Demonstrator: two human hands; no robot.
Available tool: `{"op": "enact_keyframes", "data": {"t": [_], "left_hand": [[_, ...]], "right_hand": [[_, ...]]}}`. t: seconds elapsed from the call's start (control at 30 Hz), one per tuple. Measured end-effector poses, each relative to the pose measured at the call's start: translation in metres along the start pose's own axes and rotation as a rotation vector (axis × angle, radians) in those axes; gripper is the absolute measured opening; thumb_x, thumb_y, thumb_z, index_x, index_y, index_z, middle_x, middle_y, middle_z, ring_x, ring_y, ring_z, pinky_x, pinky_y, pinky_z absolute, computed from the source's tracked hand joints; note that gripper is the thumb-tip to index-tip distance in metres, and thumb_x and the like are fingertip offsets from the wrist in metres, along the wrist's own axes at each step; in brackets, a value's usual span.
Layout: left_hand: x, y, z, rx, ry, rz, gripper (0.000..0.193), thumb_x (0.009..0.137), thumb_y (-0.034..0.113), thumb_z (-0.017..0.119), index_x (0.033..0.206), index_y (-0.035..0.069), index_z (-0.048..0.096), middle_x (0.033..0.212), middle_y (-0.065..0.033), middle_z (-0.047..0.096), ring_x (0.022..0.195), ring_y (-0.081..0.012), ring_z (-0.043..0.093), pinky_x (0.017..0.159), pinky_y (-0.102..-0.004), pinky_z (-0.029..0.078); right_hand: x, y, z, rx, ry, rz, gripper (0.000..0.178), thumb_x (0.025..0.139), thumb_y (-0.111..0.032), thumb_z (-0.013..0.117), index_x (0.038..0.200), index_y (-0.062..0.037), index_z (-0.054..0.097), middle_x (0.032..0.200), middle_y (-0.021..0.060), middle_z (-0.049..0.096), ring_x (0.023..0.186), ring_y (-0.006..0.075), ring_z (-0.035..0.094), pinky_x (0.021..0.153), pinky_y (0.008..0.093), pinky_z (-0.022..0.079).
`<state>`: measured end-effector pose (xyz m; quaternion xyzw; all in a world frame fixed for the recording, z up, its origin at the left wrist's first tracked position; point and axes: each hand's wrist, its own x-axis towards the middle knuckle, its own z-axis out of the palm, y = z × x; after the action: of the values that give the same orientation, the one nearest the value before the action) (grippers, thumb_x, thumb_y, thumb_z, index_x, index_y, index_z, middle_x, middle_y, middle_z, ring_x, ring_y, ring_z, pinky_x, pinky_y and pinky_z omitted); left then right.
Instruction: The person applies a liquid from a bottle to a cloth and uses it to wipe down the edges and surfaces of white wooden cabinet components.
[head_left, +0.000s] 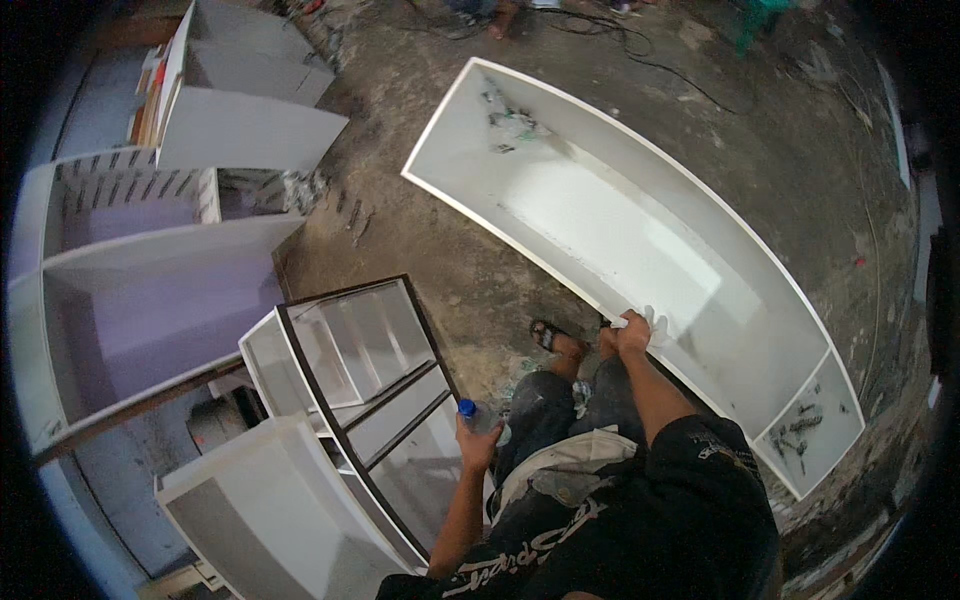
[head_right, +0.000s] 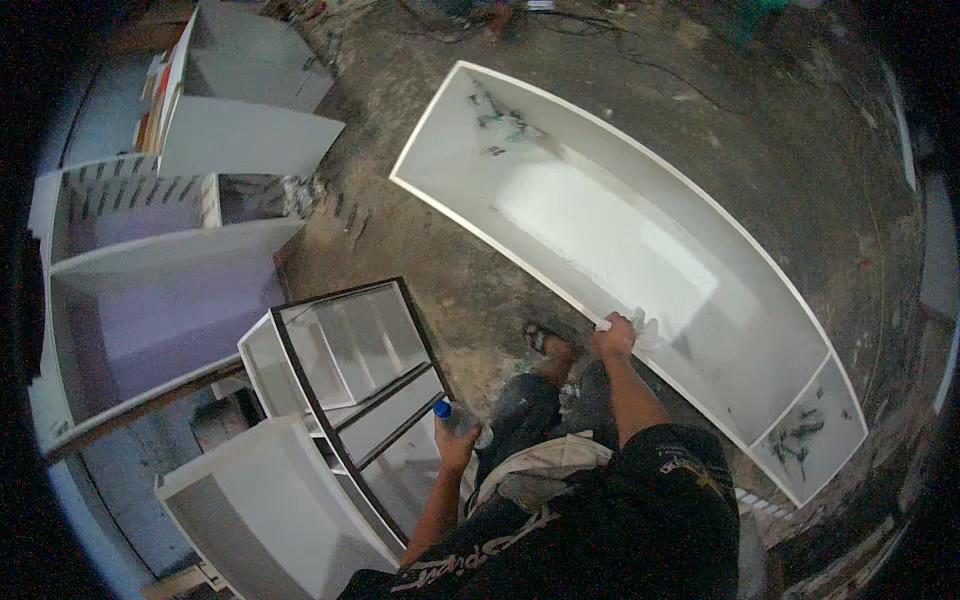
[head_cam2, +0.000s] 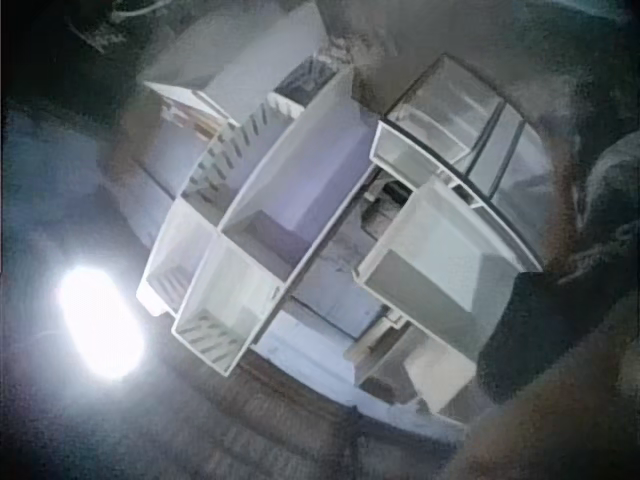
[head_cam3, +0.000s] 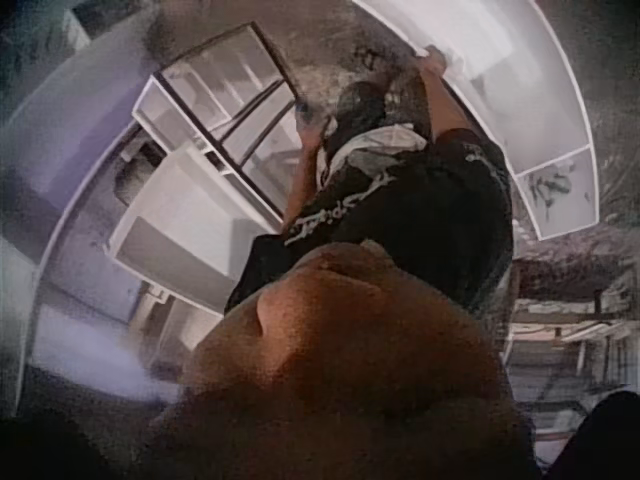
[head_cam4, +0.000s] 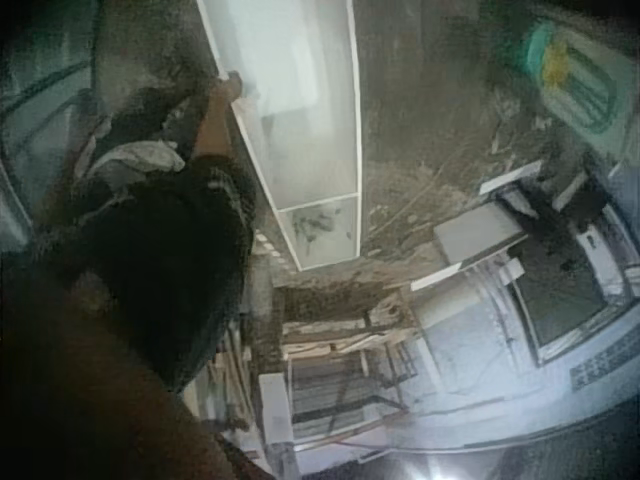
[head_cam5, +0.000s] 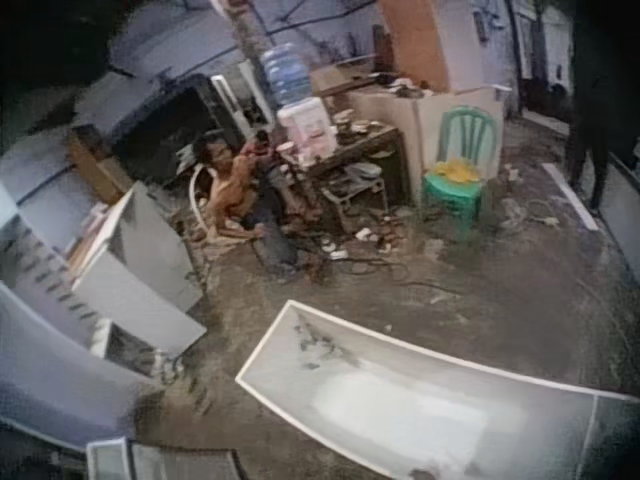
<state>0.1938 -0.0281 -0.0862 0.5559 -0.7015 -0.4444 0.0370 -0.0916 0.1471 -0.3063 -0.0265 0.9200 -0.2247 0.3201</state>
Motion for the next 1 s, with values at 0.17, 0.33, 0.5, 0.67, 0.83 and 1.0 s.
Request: {"op": "enact_keyframes", "data": {"t": [0.17,0.33,0.5,0.67,0.83,1.0], "left_hand": [[0.010,-0.029,-0.028,0.061,0.057,-0.135,0.059,0.061,0.012,0.083,0.109,0.003,0.050,0.102,-0.0144,0.061,0.094,-0.0270,0.060,0.084,-0.0394,0.047],[0.035,-0.027,-0.051,0.056,0.056,-0.356,0.064,0.059,0.015,0.084,0.112,0.003,0.050,0.102,-0.0141,0.062,0.098,-0.0281,0.060,0.086,-0.0394,0.047],[0.090,-0.069,-0.098,0.068,0.225,-0.426,0.069,0.059,0.017,0.084,0.117,0.000,0.049,0.104,-0.0163,0.061,0.099,-0.0311,0.060,0.085,-0.0408,0.048],[0.165,-0.078,-0.153,0.044,0.308,-0.381,0.074,0.060,0.018,0.083,0.121,-0.002,0.046,0.109,-0.0207,0.060,0.100,-0.0351,0.060,0.086,-0.0447,0.047],[0.229,-0.084,-0.185,0.241,0.283,-0.261,0.082,0.058,0.032,0.087,0.122,-0.001,0.047,0.103,-0.0184,0.063,0.094,-0.0344,0.062,0.084,-0.0435,0.049],[0.333,-0.044,-0.217,0.353,0.038,-0.153,0.067,0.057,0.027,0.087,0.110,0.002,0.052,0.098,-0.0133,0.065,0.091,-0.0297,0.064,0.083,-0.0394,0.050]], "right_hand": [[0.030,-0.054,0.021,-0.167,0.118,-0.233,0.023,0.069,-0.015,0.072,0.090,-0.0108,0.065,0.086,0.0131,0.066,0.086,0.0299,0.064,0.083,0.0409,0.050],[0.055,-0.140,0.034,-0.163,0.110,-0.259,0.013,0.074,-0.014,0.068,0.087,-0.0116,0.067,0.084,0.0138,0.067,0.088,0.0314,0.064,0.082,0.0434,0.049],[0.093,-0.215,0.073,-0.113,0.106,-0.276,0.017,0.072,-0.008,0.068,0.089,-0.0119,0.069,0.086,0.0149,0.067,0.090,0.0332,0.063,0.084,0.0436,0.049],[0.134,-0.314,0.115,-0.017,0.121,-0.309,0.028,0.071,0.003,0.063,0.096,-0.0089,0.069,0.088,0.0141,0.068,0.079,0.0333,0.065,0.074,0.0414,0.051],[0.154,-0.450,0.151,0.105,0.007,-0.253,0.030,0.063,-0.006,0.073,0.092,-0.0128,0.067,0.094,0.0095,0.067,0.092,0.0304,0.063,0.082,0.0405,0.050],[0.201,-0.516,0.183,0.136,0.176,-0.327,0.024,0.070,-0.003,0.063,0.092,-0.0095,0.069,0.087,0.0139,0.068,0.085,0.0338,0.065,0.076,0.0426,0.051]]}}
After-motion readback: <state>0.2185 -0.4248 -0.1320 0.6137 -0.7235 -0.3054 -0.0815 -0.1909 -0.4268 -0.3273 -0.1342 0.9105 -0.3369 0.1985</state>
